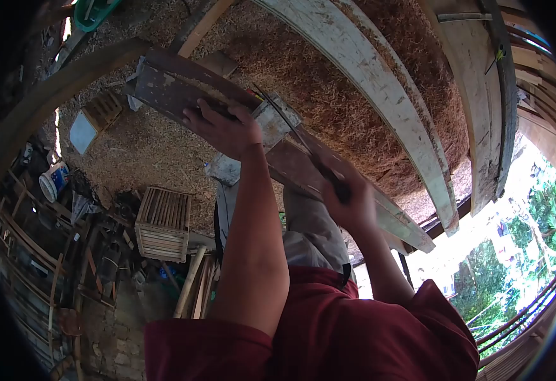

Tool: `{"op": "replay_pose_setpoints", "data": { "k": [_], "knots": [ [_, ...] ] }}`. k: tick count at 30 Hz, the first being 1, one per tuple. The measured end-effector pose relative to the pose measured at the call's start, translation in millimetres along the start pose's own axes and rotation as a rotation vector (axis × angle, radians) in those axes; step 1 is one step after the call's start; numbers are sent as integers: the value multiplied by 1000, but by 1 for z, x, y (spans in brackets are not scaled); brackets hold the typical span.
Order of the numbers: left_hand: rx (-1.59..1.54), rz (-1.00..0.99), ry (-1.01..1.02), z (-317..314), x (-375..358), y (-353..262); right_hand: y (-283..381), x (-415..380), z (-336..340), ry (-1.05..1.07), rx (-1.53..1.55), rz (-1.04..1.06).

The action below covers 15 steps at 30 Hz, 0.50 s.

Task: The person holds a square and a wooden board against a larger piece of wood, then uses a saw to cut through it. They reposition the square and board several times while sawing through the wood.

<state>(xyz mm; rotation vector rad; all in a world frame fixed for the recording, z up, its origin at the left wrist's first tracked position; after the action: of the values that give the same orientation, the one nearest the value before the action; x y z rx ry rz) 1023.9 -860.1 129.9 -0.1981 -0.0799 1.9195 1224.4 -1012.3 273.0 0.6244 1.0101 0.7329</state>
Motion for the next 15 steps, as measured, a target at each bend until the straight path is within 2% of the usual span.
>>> {"op": "replay_pose_setpoints", "data": {
  "k": [4,7,11,12,15],
  "knots": [
    [-26,19,6,1,5,-6,-4,-2,-1,-32,-10,47],
    [6,8,-1,1,1,0,-12,-49,23,-29,107,-99],
    [7,19,-4,2,1,-3,-10,10,-12,-52,10,161],
    [-5,39,7,4,0,-1,-10,15,-13,-6,51,32],
    [0,12,-17,-1,1,1,-2,-36,15,-33,-10,104]
  ]
}}
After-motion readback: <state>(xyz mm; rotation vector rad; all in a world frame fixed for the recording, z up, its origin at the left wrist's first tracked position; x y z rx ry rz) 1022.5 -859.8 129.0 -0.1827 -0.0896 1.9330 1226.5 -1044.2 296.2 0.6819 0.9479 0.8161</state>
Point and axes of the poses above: each hand's wrist, its own x-axis towards the middle knuckle, its own z-axis out of the back of the hand, y = z × x, the point moved 7 cm from there along x, towards the middle knuckle, and after that the axes turned 9 degrees about z, right-handed, at the moved point
